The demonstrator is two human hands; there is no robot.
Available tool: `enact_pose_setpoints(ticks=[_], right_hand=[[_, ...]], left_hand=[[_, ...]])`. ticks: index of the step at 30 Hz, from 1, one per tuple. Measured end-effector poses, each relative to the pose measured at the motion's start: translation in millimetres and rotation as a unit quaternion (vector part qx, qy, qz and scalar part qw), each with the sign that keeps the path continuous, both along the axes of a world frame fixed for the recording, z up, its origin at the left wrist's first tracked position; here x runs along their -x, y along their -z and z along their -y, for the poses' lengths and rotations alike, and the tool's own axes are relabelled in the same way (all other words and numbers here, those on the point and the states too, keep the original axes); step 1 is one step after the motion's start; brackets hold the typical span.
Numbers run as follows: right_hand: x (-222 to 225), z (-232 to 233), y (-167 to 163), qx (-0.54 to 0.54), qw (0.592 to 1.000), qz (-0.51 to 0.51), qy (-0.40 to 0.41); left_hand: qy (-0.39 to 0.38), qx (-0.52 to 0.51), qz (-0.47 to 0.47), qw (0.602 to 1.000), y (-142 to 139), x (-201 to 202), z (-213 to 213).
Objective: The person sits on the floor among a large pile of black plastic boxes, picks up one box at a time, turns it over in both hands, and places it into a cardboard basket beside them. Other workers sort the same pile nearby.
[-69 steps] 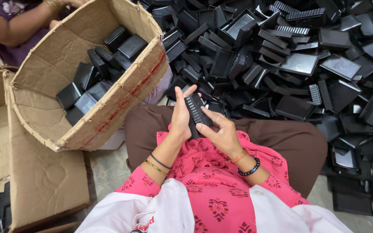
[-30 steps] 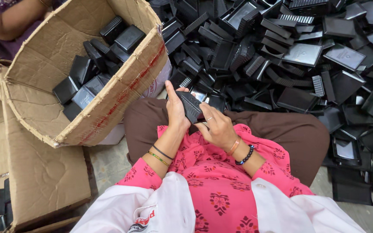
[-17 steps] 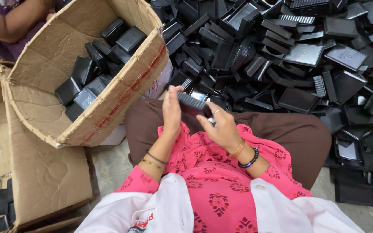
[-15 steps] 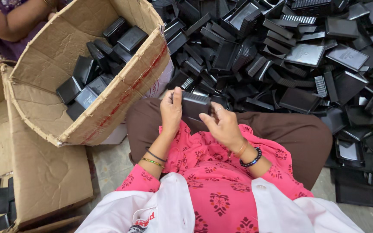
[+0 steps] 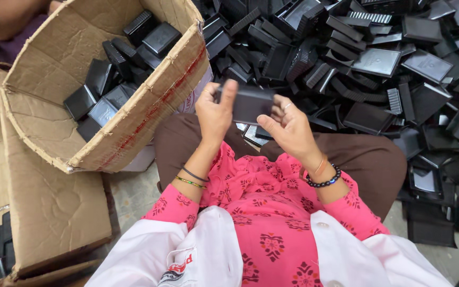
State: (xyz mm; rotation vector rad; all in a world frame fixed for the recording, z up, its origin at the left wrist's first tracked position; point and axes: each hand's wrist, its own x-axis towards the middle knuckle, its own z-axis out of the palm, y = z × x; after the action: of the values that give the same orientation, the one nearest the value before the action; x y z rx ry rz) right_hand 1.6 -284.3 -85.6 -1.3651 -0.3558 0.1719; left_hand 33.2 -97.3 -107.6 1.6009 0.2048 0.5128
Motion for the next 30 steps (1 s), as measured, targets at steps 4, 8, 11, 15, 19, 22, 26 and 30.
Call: enact_pose_setpoints(ticks=[4, 8, 11, 15, 19, 22, 26, 30], right_hand=[[-9.9, -0.8, 13.5, -0.011, 1.0, -0.019, -0.008], [-36.2, 4.8, 74.6, 0.176, 0.982, 0.065, -0.014], [-47.8, 3.5, 137.4, 0.578, 0.761, 0.293, 0.031], [-34.7, 2.6, 176.6, 0.685, 0.661, 0.304, 0.024], [-5.1, -0.9, 128.8, 0.532, 0.828, 0.181, 0.007], [23.7, -8.7, 64.2, 0.337, 0.892, 0.29, -0.079], [6.5, 11.9, 7.1, 0.283, 0.954, 0.066, -0.069], [-69.1, 79.8, 5.3, 0.593, 0.697, 0.334, 0.225]], left_hand=[[-0.002, -0.095, 0.061, 0.994, -19.5, 10.8, -6.8], [-0.145, -0.317, 0.162, 0.923, -65.7, 16.7, -77.6], [-0.237, -0.318, 0.204, 0.895, -89.5, 8.6, -141.0], [-0.162, -0.349, 0.172, 0.907, -45.2, 26.0, -136.4], [0.103, 0.246, -0.193, 0.944, 42.1, 55.3, -53.5], [0.189, 0.517, -0.381, 0.742, 72.0, 57.6, -22.1], [0.226, 0.535, -0.279, 0.764, 67.5, 23.5, -17.6], [0.133, 0.538, -0.242, 0.797, 58.2, -1.5, -26.9]])
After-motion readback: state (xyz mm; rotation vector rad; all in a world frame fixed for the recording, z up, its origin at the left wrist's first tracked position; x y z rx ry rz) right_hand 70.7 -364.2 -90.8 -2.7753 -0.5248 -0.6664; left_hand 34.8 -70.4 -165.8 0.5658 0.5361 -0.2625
